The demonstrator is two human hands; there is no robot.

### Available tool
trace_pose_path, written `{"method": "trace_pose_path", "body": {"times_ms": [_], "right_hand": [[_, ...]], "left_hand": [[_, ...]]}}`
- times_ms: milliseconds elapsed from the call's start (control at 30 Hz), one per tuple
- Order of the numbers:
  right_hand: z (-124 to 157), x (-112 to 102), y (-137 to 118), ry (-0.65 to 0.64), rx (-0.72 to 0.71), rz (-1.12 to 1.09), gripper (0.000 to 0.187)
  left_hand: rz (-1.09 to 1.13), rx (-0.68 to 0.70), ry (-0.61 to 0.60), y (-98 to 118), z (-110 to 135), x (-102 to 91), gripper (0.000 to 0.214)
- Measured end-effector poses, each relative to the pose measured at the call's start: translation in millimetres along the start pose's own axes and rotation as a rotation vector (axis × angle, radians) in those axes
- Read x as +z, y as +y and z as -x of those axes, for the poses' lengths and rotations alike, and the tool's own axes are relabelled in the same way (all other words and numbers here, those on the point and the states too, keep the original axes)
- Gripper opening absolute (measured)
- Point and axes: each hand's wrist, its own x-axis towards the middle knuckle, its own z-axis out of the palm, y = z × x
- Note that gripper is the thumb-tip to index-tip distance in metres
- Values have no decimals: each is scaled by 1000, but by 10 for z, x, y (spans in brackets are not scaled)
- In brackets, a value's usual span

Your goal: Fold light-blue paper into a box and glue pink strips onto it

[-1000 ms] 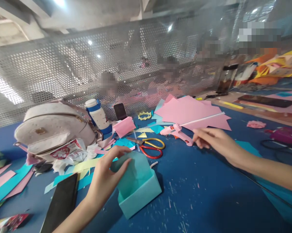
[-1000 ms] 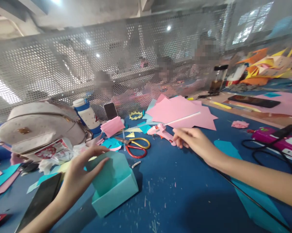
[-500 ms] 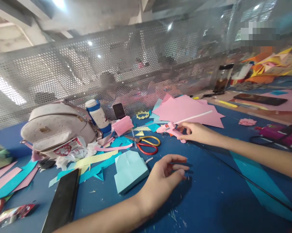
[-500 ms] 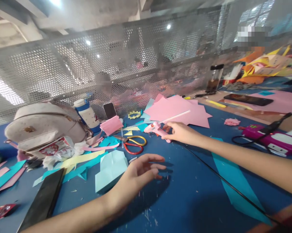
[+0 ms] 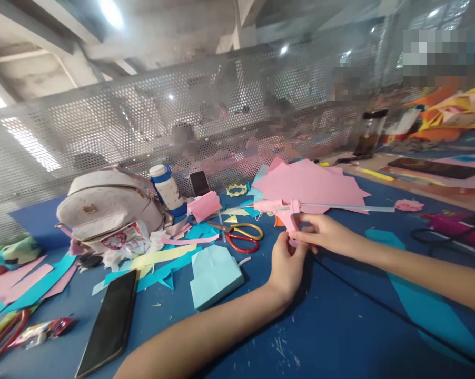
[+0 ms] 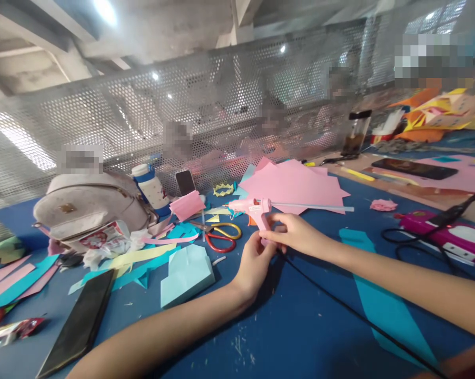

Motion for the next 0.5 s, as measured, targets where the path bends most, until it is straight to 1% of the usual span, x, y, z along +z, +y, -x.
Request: {"method": "trace_pose_path", "body": {"times_ms": [67,133,200,233,267,367,433,500], "right_hand": [[39,14,-1,-20,-10,-26,39],[76,6,2,-4,11,-49,44],[112,-25,-23,66,8,-79,51],[131,-48,-51,124,-18,-95,51],[150,-73,-88,191,-57,-110,48],[208,-152,-211,389,-197,-124,30],[233,-193,-259,442,-242,-102,24],[240,-222,-265,445,-262,-60,21]], "left_hand": [[5,28,-25,-30,-38,-5,33],[16,45,-56,-38,-44,-14,37],[24,53,-76,-32,-35,-18,39],[28,51,-78,-29,-30,-18,40],[31,47,-75,-28,-26,-17,40],[42,30,-62,-36,-23,-9,45],[47,21,-65,-45,-23,-5,50],[51,14,-73,-51,-22,-3,53]]}}
